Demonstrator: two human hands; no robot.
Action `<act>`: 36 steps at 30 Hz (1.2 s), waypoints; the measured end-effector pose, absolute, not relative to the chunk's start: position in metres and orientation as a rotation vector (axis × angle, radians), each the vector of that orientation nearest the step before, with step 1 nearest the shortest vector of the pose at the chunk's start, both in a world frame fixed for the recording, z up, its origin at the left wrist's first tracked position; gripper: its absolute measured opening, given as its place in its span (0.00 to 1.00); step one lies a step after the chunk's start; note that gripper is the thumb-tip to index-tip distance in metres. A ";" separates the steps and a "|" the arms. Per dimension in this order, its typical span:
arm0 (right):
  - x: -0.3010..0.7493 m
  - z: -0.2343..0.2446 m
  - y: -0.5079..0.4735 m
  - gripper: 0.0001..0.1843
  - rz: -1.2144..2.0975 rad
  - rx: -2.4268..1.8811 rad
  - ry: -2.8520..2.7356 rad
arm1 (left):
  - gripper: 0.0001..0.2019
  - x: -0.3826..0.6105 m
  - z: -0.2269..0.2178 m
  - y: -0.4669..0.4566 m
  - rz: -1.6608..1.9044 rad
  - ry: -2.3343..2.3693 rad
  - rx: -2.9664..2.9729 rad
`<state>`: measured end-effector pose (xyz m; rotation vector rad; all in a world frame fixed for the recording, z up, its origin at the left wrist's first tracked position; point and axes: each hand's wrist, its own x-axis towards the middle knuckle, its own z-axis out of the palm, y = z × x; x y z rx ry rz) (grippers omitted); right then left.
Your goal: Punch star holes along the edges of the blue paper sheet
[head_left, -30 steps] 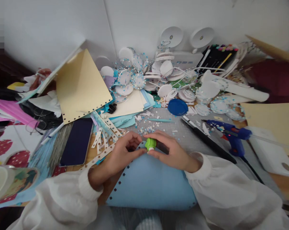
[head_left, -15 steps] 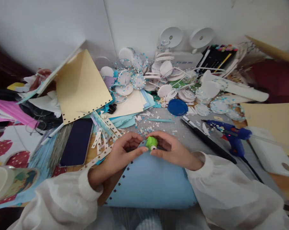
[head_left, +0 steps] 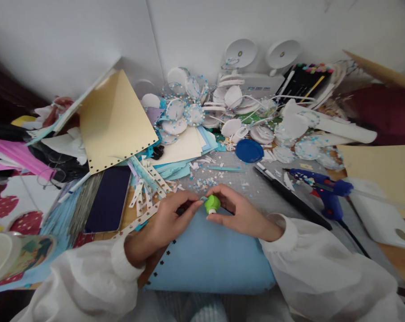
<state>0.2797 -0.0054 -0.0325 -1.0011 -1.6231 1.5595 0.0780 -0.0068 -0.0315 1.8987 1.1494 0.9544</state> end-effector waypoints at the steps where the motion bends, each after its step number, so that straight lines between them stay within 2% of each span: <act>1: 0.279 -0.033 -0.006 0.20 1.567 -0.997 -1.609 | 0.06 0.078 -0.032 -0.007 0.951 1.150 1.911; 17: 0.280 -0.041 -0.004 0.26 1.584 -1.024 -1.507 | 0.06 0.072 -0.034 -0.007 0.895 1.079 2.147; 26: 0.279 -0.039 -0.003 0.25 1.557 -1.029 -1.578 | 0.06 0.072 -0.035 -0.009 0.895 1.048 2.228; 36: 0.277 -0.029 -0.003 0.13 1.175 -1.032 -1.870 | 0.06 0.073 -0.034 -0.008 0.879 1.051 2.255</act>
